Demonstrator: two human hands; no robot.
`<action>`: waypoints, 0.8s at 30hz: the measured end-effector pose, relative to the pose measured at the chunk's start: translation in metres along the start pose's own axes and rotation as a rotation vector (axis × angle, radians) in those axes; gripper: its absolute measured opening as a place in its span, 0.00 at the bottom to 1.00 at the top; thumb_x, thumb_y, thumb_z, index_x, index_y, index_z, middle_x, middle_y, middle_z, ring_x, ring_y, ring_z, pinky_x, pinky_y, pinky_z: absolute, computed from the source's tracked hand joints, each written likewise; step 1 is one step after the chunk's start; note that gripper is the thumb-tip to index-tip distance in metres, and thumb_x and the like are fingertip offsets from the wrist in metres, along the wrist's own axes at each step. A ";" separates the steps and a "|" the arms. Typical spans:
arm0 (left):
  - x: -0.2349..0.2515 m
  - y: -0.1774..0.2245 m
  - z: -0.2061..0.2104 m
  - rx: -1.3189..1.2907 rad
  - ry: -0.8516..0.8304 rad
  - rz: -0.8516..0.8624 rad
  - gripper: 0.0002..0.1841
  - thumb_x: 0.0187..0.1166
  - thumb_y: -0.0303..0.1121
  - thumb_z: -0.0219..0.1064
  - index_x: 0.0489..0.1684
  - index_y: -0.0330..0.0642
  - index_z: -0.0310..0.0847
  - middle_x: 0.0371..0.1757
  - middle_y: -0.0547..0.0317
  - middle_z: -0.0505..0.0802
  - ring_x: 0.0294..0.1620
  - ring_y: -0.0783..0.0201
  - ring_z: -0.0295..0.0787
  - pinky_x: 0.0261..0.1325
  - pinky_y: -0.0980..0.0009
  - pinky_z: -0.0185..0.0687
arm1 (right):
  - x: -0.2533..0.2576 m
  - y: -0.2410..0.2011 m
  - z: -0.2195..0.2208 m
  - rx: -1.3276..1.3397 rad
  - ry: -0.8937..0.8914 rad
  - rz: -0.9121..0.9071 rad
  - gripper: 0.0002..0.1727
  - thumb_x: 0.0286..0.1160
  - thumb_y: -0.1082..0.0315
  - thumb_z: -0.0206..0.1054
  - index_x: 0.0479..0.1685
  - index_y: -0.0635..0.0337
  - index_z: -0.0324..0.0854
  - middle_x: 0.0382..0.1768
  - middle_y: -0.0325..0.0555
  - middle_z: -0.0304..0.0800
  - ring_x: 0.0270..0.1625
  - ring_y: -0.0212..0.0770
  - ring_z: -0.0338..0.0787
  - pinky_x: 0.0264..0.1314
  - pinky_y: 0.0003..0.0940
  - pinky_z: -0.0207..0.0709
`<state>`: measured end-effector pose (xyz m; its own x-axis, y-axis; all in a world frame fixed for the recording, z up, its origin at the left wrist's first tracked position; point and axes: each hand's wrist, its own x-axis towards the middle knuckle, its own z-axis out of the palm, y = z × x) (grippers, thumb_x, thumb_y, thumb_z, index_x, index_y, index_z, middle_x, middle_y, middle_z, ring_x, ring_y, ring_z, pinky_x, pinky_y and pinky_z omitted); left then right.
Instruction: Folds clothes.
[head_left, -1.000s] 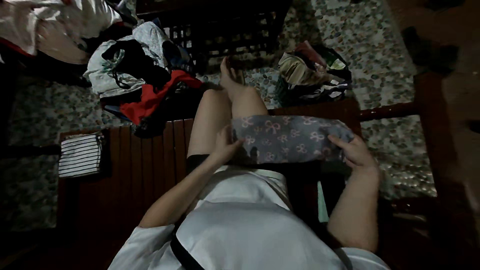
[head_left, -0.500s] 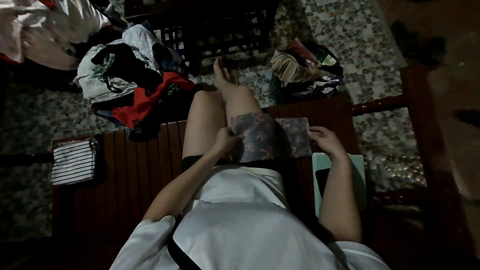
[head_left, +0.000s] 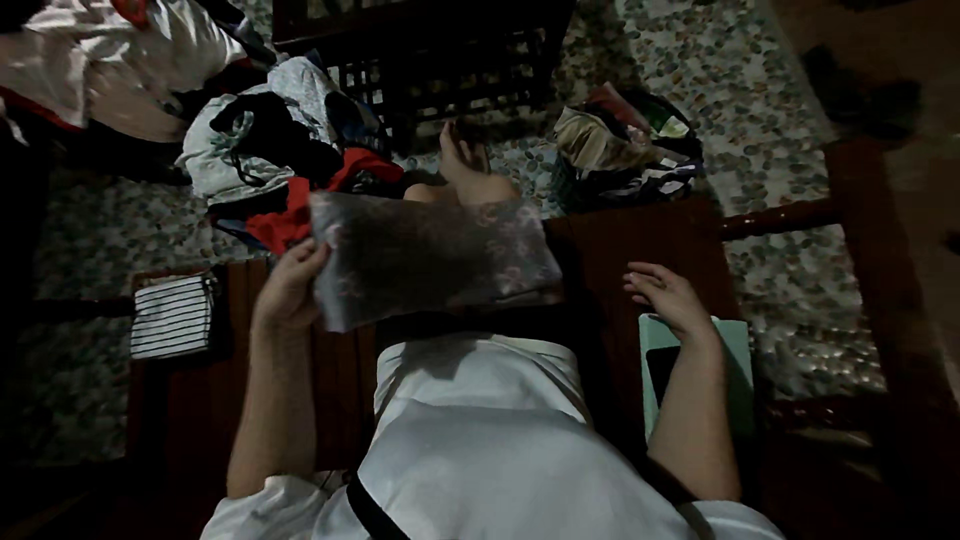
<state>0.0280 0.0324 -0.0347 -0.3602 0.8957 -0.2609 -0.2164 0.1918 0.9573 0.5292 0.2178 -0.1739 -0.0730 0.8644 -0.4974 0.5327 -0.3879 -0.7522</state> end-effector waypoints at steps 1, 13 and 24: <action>-0.009 0.014 -0.013 0.023 0.051 0.059 0.11 0.88 0.34 0.53 0.49 0.54 0.85 0.37 0.73 0.94 0.33 0.81 0.90 0.36 0.81 0.89 | 0.001 0.001 0.000 0.001 -0.002 -0.009 0.23 0.90 0.61 0.61 0.78 0.60 0.73 0.67 0.60 0.85 0.62 0.54 0.89 0.64 0.53 0.82; -0.035 0.103 -0.052 0.191 0.167 0.227 0.11 0.87 0.29 0.55 0.40 0.55 0.84 0.33 0.79 0.93 0.31 0.85 0.88 0.37 0.85 0.87 | -0.003 -0.002 0.004 -0.008 -0.007 -0.004 0.22 0.92 0.61 0.58 0.78 0.61 0.73 0.65 0.61 0.86 0.59 0.50 0.91 0.62 0.46 0.84; 0.024 -0.007 0.121 0.069 -0.183 -0.093 0.09 0.80 0.29 0.69 0.53 0.35 0.84 0.38 0.58 0.93 0.34 0.70 0.89 0.39 0.70 0.89 | -0.010 0.007 -0.009 -0.014 0.003 0.017 0.23 0.91 0.59 0.58 0.78 0.59 0.73 0.64 0.58 0.87 0.59 0.48 0.92 0.60 0.45 0.85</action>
<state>0.1309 0.1007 -0.0326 -0.1696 0.9296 -0.3272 -0.1764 0.2980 0.9381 0.5412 0.2094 -0.1702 -0.0619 0.8588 -0.5086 0.5454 -0.3977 -0.7378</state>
